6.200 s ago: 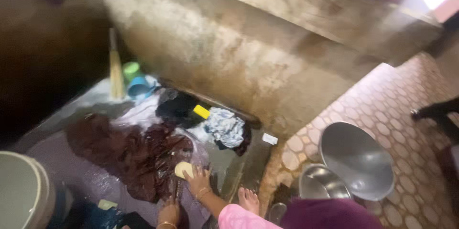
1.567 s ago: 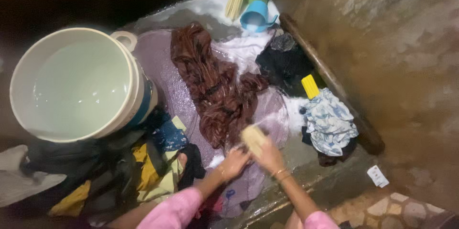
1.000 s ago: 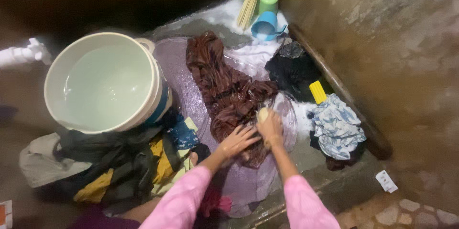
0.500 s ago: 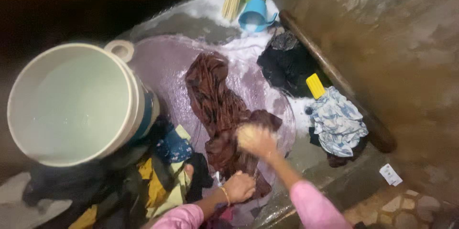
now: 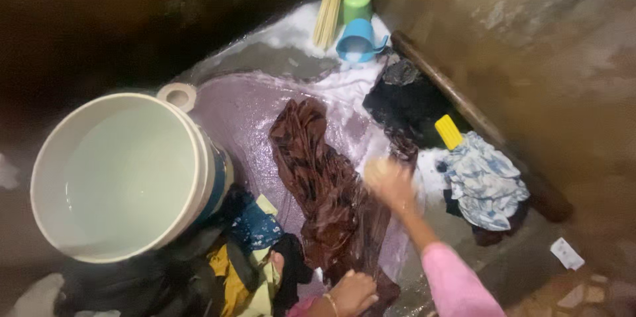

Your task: The person washes clothes by hand, applying soap from a bar and scrubbing different items of clothing on the floor before rinsing them in a bucket of water.

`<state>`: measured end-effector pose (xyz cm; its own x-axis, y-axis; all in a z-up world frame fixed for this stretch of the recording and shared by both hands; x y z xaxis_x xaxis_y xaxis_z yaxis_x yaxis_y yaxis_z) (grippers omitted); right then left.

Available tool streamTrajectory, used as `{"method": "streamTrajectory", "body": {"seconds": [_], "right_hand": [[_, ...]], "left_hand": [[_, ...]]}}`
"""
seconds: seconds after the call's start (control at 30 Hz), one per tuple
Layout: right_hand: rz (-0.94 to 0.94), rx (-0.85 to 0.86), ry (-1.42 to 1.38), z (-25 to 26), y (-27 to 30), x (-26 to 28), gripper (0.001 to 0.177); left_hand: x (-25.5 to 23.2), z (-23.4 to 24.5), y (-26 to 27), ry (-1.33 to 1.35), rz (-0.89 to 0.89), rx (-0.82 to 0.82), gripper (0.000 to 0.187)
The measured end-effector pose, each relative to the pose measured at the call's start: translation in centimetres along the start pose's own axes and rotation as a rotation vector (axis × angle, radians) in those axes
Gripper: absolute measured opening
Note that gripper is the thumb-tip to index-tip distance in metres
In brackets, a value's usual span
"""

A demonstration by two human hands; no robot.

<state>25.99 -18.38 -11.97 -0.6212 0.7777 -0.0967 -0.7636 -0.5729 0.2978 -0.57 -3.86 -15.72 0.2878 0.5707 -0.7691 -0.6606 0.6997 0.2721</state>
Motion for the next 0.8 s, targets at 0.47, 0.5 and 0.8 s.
{"method": "streamTrajectory", "body": {"seconds": [0.47, 0.5, 0.8], "right_hand": [[0.219, -0.376, 0.046, 9.4, -9.8, 6.2, 0.057], [0.032, -0.461, -0.021, 10.5, -10.3, 4.3, 0.061], [0.304, 0.060, -0.264, 8.1, -6.5, 11.9, 0.030]], "left_hand": [[-1.3, 1.9, -0.4, -0.069, -0.044, 0.076, 0.029], [-1.0, 2.1, -0.7, -0.118, -0.081, 0.113, 0.029], [-1.4, -0.3, 0.5, -0.029, 0.016, 0.002, 0.028]]}}
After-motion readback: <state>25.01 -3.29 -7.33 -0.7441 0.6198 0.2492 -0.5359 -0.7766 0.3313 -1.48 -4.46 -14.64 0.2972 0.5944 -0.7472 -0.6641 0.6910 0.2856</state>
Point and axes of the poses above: each hand's wrist, its own y-axis away from the middle knuckle, its own z-axis out of the back of the hand, x = y × z, the point moved 5 cm from there along -y, towards the middle knuckle, and after that the axes turned 15 degrees about z, right-handed, at the moved point
